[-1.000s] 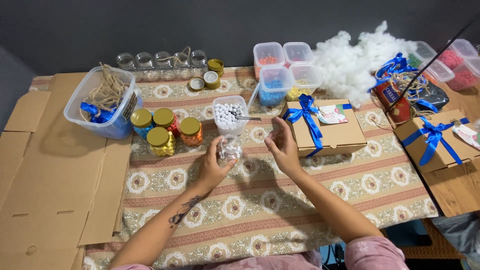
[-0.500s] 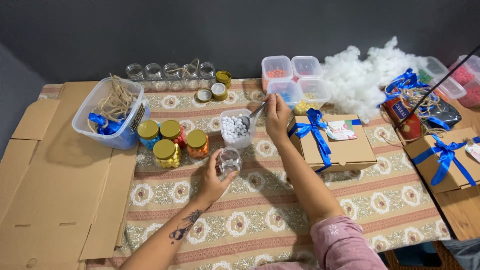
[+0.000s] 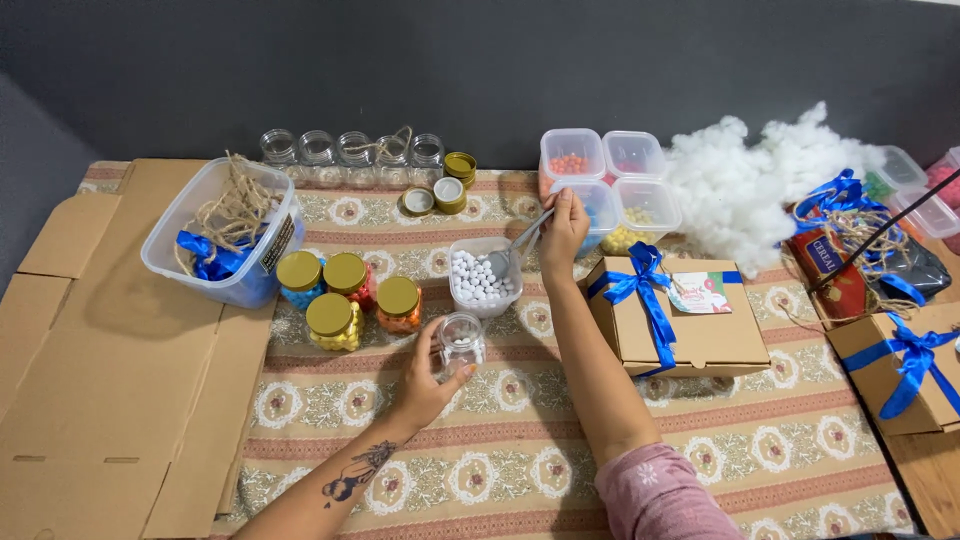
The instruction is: The person scoops small white spherical items from a plastic container into a small glass jar using a metal spoon. The person holds the jar with the left hand and repeatedly transfers the items until the jar is nearly full.
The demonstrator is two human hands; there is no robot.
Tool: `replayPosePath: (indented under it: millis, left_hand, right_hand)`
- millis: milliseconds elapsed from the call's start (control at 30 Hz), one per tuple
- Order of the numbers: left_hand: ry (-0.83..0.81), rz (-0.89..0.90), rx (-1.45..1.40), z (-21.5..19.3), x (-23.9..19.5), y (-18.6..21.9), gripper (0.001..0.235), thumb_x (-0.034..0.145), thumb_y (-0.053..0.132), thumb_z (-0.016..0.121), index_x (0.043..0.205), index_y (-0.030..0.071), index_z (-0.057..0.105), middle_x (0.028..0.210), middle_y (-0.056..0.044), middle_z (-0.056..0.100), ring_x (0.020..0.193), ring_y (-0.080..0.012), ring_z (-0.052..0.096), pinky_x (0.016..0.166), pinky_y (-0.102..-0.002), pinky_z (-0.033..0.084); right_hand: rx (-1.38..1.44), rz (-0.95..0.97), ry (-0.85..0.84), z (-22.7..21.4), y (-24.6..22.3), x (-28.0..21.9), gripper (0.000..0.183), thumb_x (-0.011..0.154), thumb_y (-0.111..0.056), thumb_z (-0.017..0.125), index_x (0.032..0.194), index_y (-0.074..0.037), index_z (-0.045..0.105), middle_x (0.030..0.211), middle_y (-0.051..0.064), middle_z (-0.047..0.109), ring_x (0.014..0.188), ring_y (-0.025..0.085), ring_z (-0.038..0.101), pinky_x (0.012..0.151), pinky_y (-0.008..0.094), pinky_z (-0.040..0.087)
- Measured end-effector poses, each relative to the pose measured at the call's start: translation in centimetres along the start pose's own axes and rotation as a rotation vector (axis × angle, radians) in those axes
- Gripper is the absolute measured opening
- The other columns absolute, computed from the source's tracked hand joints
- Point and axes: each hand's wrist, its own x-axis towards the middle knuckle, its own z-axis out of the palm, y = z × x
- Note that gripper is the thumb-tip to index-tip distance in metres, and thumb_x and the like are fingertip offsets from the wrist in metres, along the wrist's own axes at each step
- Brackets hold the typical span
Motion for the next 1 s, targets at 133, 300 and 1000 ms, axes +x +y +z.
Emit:
replayPosePath:
  millis: [133,300,1000]
  left_hand:
    - [0.03,0.018,-0.029,0.4,0.1,-0.6,0.085,0.074,0.022,0.085,0.148,0.008,0.044,0.13,-0.027,0.061,0.121,-0.0465,0.06,0.105,-0.054,0.049]
    - [0.064,0.062,0.024,0.2,0.1,-1.3,0.085,0.072,0.022,0.086,0.147,0.01,0.047,0.132,-0.023,0.061,0.124,-0.043,0.059,0.106,-0.052,0.047]
    - [0.119,0.212,-0.015,0.3,0.7,-1.7,0.084,0.079,0.026,0.085,0.151,0.007,0.044,0.139,-0.023,0.055,0.13,-0.0434,0.052,0.11,-0.053,0.041]
  right_hand:
    - [0.031,0.108,0.079,-0.4,0.8,0.8,0.043,0.109,-0.04,0.046,0.079,-0.012,0.059,0.047,-0.005,0.025,0.035,0.008,0.027,0.039,0.021,0.025]
    - [0.056,0.144,0.094,-1.3,1.2,1.5,0.046,0.108,-0.045,0.047,0.08,-0.011,0.058,0.048,-0.005,0.025,0.037,0.007,0.026,0.038,0.02,0.023]
    - [0.014,-0.15,-0.231,-0.2,-4.8,-3.6,0.043,0.113,-0.034,0.045,0.084,-0.005,0.059,0.047,0.003,0.034,0.035,0.012,0.035,0.039,0.022,0.033]
